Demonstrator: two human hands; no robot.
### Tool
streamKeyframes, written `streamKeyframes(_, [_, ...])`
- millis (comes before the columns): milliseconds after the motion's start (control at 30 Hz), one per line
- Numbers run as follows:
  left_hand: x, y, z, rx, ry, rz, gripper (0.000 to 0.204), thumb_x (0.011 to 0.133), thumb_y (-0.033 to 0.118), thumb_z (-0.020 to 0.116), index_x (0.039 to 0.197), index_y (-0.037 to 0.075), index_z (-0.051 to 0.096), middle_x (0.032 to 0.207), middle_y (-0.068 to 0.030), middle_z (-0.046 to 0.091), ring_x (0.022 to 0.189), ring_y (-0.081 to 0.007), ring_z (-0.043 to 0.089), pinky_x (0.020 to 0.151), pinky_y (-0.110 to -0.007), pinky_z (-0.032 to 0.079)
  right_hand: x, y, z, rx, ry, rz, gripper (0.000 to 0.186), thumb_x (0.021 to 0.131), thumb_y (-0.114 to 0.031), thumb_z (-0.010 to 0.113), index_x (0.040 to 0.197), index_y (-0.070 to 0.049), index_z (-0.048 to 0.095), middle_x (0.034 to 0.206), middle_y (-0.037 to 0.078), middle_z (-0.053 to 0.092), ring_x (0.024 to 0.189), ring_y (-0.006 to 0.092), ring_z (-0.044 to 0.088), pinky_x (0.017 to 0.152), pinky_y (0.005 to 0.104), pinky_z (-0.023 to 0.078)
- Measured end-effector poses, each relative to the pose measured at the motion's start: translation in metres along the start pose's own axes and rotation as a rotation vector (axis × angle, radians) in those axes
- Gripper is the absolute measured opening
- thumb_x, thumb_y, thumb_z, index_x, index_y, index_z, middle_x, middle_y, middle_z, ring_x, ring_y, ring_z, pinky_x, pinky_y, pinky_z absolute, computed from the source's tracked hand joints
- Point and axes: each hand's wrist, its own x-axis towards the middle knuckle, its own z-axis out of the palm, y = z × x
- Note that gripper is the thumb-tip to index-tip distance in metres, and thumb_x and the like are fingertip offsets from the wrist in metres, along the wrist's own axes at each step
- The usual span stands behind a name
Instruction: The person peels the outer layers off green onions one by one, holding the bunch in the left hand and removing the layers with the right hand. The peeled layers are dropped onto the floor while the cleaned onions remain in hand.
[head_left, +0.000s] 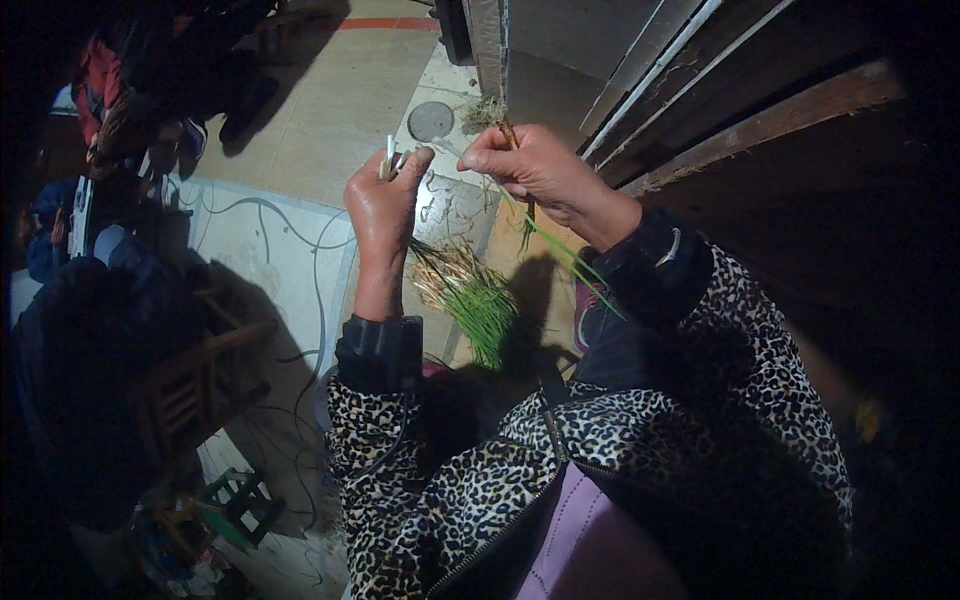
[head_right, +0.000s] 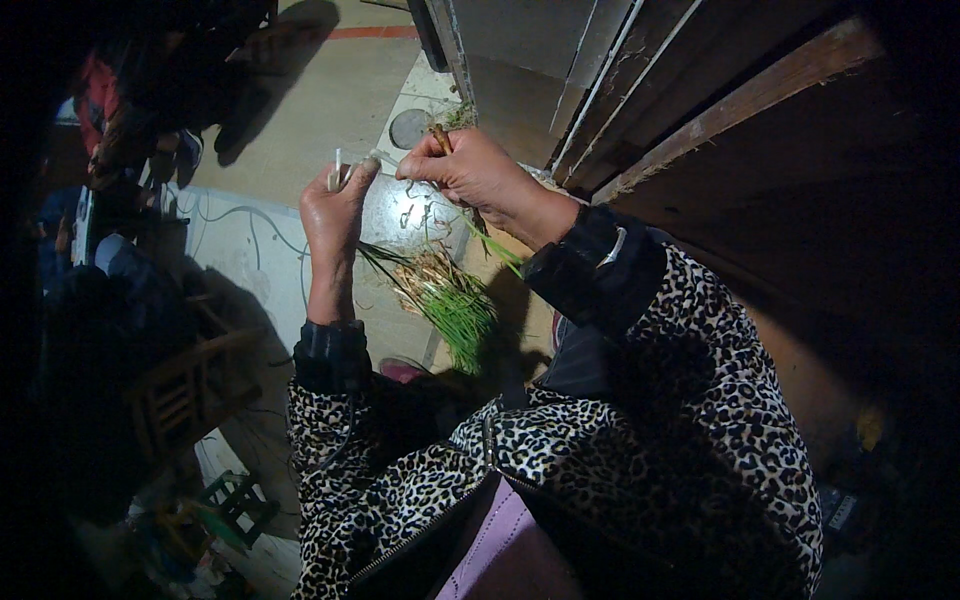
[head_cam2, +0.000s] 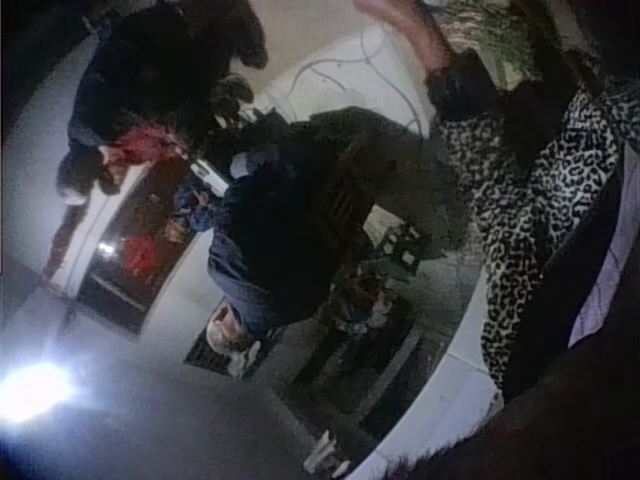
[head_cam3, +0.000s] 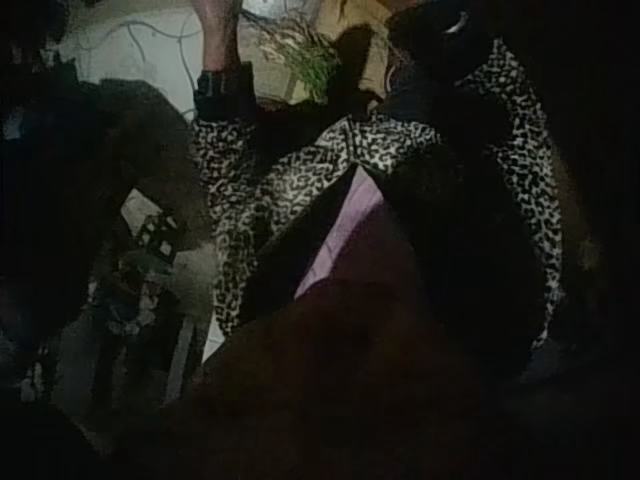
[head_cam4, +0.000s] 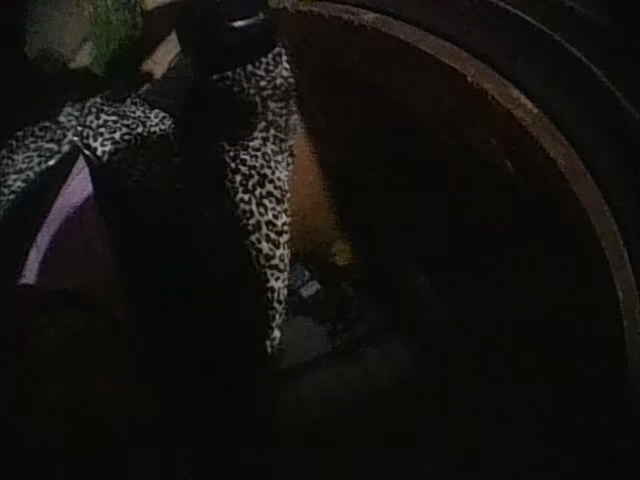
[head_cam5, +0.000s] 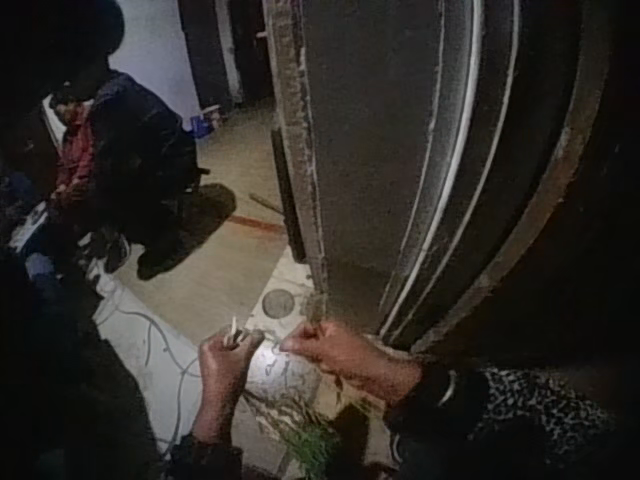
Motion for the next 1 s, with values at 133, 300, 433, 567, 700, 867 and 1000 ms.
streamKeyframes(133, [0.0, 0.005, 0.001, -0.168, -0.058, -0.144, 0.02, 0.08, 0.018, 0.071, 0.074, 0.0, 0.064, 0.061, 0.0021, 0.055, 0.056, -0.006, 0.044, 0.049, -0.025, 0.036, 0.002, 0.003, 0.003, -0.013, -0.003, 0.014, 0.017, 0.088, -0.02, 0.064, 0.089, -0.003, 0.066, 0.059, -0.008, 0.044, 0.046, 0.0009, 0.031, 0.042, 0.0185, 0.021])
streamKeyframes(300, [0.0, 0.009, -0.007, -0.637, -0.343, -0.352, 0.021, 0.082, 0.016, 0.069, 0.097, 0.001, 0.067, 0.062, 0.0069, 0.047, 0.05, -0.0025, 0.036, 0.044, -0.021, 0.028, 0.002, 0.006, 0.001, 0.024, -0.013, 0.008, 0.016, 0.087, -0.017, 0.064, 0.087, -0.002, 0.068, 0.061, -0.006, 0.05, 0.046, 0.0013, 0.034, 0.042, 0.0194, 0.023])
streamKeyframes(433, [-0.003, 0.014, -0.008, -0.77, -0.401, -0.355, 0.026, 0.084, 0.018, 0.069, 0.104, 0.001, 0.065, 0.061, 0.0087, 0.042, 0.048, -0.0012, 0.033, 0.043, -0.019, 0.025, 0.002, 0.006, 0.001, 0.1, -0.049, 0.034, 0.015, 0.088, -0.015, 0.063, 0.088, -0.001, 0.069, 0.064, -0.004, 0.054, 0.045, 0.0019, 0.035, 0.042, 0.0195, 0.023])
streamKeyframes(567, [-0.006, 0.02, -0.007, -0.577, -0.317, -0.245, 0.02, 0.085, 0.02, 0.069, 0.095, 0.003, 0.065, 0.062, 0.0084, 0.043, 0.05, -0.0018, 0.034, 0.044, -0.02, 0.026, 0.002, 0.005, 0.002, 0.129, -0.107, 0.058, 0.017, 0.089, -0.015, 0.061, 0.09, 0.0, 0.067, 0.065, -0.003, 0.052, 0.044, 0.0019, 0.035, 0.041, 0.0186, 0.023])
streamKeyframes(700, [-0.006, 0.021, -0.01, -0.436, -0.314, -0.109, 0.016, 0.086, 0.02, 0.068, 0.087, 0.005, 0.062, 0.063, 0.0081, 0.045, 0.052, -0.002, 0.036, 0.046, -0.02, 0.027, 0.002, 0.004, 0.0, 0.187, -0.161, 0.093, 0.017, 0.089, -0.016, 0.06, 0.089, 0.001, 0.065, 0.066, -0.003, 0.052, 0.044, 0.0009, 0.035, 0.04, 0.0173, 0.023])
streamKeyframes(867, [-0.005, 0.016, -0.015, -0.642, -0.336, -0.202, 0.016, 0.087, 0.021, 0.064, 0.089, 0.008, 0.056, 0.064, 0.0076, 0.041, 0.052, -0.0031, 0.035, 0.046, -0.02, 0.027, 0.003, 0.002, -0.003, 0.241, -0.229, 0.13, 0.017, 0.09, -0.016, 0.059, 0.089, 0.0, 0.063, 0.067, -0.003, 0.052, 0.042, -0.0004, 0.035, 0.038, 0.0157, 0.025])
streamKeyframes(1000, [0.001, 0.013, -0.023, -0.797, -0.246, -0.266, 0.016, 0.086, 0.021, 0.064, 0.087, 0.009, 0.053, 0.061, 0.0074, 0.039, 0.047, -0.0036, 0.034, 0.043, -0.02, 0.026, 0.001, 0.0, -0.006, 0.189, -0.233, 0.136, 0.018, 0.092, -0.018, 0.059, 0.09, 0.0, 0.061, 0.066, -0.003, 0.052, 0.041, -0.0009, 0.036, 0.038, 0.0145, 0.029])
